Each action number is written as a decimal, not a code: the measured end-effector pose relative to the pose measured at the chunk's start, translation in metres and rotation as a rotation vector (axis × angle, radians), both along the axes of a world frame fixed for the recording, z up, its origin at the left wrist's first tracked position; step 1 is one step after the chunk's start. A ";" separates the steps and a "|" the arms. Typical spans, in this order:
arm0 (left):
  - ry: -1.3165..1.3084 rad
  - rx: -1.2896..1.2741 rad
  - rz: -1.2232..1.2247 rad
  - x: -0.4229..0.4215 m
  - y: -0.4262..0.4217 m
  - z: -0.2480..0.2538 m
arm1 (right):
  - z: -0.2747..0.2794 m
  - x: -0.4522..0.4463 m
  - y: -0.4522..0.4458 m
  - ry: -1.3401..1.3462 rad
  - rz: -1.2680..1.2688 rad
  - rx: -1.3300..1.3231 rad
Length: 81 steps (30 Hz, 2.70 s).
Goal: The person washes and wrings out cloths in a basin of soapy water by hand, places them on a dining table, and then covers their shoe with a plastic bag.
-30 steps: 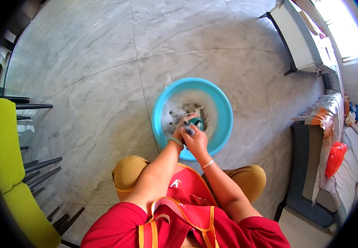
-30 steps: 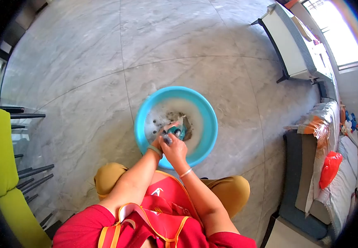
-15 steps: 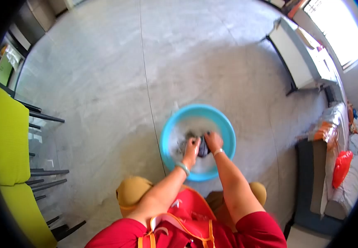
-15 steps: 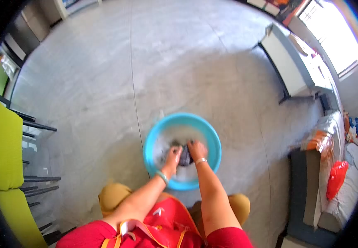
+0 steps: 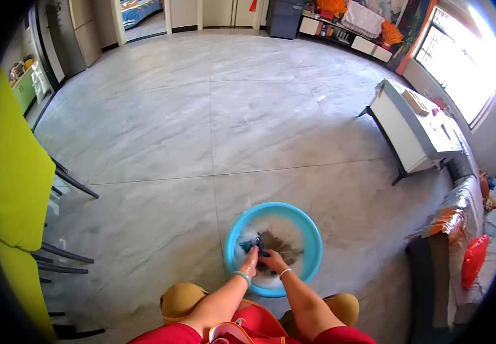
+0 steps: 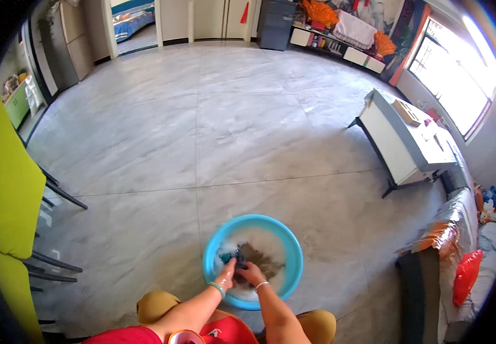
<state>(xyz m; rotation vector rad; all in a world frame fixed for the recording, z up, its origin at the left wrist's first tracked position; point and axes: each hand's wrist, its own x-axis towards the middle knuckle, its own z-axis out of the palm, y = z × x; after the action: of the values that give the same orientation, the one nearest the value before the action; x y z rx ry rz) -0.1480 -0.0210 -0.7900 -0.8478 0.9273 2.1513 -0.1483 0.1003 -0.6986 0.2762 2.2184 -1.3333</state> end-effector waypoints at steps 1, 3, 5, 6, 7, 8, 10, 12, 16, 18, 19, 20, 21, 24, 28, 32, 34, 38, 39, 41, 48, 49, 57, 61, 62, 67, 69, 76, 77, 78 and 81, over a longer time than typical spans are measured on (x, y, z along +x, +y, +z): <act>-0.180 -0.045 0.013 -0.003 0.000 0.059 | 0.020 -0.001 -0.008 0.032 0.030 0.068; -0.166 0.083 0.033 -0.007 -0.018 0.104 | 0.073 0.005 -0.025 0.066 0.109 0.189; 0.009 0.085 0.086 -0.012 -0.028 0.078 | 0.132 0.007 -0.038 -0.001 0.217 0.278; 0.160 0.082 0.147 -0.013 -0.025 0.049 | 0.148 0.010 -0.041 0.036 0.293 0.313; 0.187 0.003 0.104 -0.010 -0.027 0.110 | 0.161 0.013 -0.046 0.063 0.325 0.354; 0.336 0.074 0.071 -0.007 -0.024 0.079 | 0.171 0.016 -0.051 0.087 0.358 0.394; 0.549 0.009 0.076 -0.002 -0.015 0.102 | 0.169 0.018 -0.059 0.127 0.347 0.414; 0.505 0.160 0.035 -0.005 -0.016 0.099 | 0.138 0.021 -0.062 0.261 0.116 0.465; 0.305 0.742 -0.133 -0.015 -0.016 0.079 | 0.110 0.011 -0.058 0.263 -0.103 0.499; 0.249 0.875 -0.174 -0.020 -0.010 0.062 | 0.092 -0.003 -0.047 0.341 -0.236 0.487; 0.404 0.451 -0.115 -0.020 0.003 0.044 | 0.086 -0.013 -0.037 0.294 -0.201 0.481; 0.542 0.019 -0.053 -0.020 0.011 0.036 | 0.082 -0.022 -0.028 0.249 -0.165 0.473; 0.660 -0.155 -0.077 -0.018 0.007 0.084 | 0.079 -0.026 -0.025 0.268 -0.174 0.498; 0.495 -0.515 -0.239 -0.019 0.006 0.116 | 0.056 -0.035 0.001 0.258 -0.222 0.591; 0.477 -0.437 0.026 -0.017 0.028 0.120 | -0.006 -0.025 0.070 0.357 0.181 0.621; 0.224 -0.677 0.071 -0.019 0.009 0.143 | -0.006 -0.040 0.060 0.109 -0.072 0.638; 0.242 -0.760 0.146 -0.016 0.009 0.106 | -0.013 -0.026 0.040 0.322 -0.227 0.864; 0.047 -0.492 0.076 -0.010 0.001 0.115 | -0.037 0.007 -0.005 0.465 0.448 0.762; 0.037 -0.437 0.032 -0.005 0.003 0.107 | -0.047 0.007 -0.001 0.327 0.445 0.584; 0.016 -0.319 -0.050 0.001 0.004 0.092 | -0.069 0.003 0.024 0.197 0.161 -0.085; -0.061 0.166 0.005 -0.002 0.000 0.082 | 0.030 0.000 -0.017 0.176 -0.258 -0.294; 0.005 0.256 0.163 -0.009 -0.001 0.060 | 0.045 0.002 -0.024 0.190 -0.165 -0.249; 0.339 0.717 -0.064 -0.015 -0.013 0.072 | 0.139 0.025 -0.072 0.212 -0.164 0.009; 0.330 1.120 -0.032 -0.014 -0.007 0.044 | 0.113 0.015 -0.075 0.423 -0.319 0.268; 0.202 0.803 0.001 -0.006 -0.010 0.057 | 0.100 0.010 -0.073 0.542 -0.374 0.307; 0.141 0.125 -0.039 -0.025 0.006 0.118 | 0.068 -0.033 -0.031 0.408 -0.411 0.435; 0.212 0.115 0.028 -0.021 0.014 0.117 | 0.060 -0.044 -0.004 0.424 -0.406 0.362; 0.507 -0.356 0.104 -0.040 0.006 0.164 | 0.014 -0.023 0.101 0.180 -0.408 0.642; 0.451 -0.384 0.091 -0.038 -0.005 0.160 | 0.017 -0.022 0.099 0.054 -0.359 0.666; 0.438 -0.527 0.099 -0.036 -0.007 0.145 | 0.013 -0.021 0.090 0.055 -0.361 0.664; 0.421 -0.570 0.008 -0.023 -0.012 0.094 | 0.009 -0.012 0.042 0.263 -0.240 0.720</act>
<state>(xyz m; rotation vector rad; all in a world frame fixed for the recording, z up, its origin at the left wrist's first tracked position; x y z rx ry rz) -0.1707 -0.0332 -0.6965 -0.6508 1.8087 2.1356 -0.1601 0.1424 -0.6895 0.6718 2.9038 -0.6440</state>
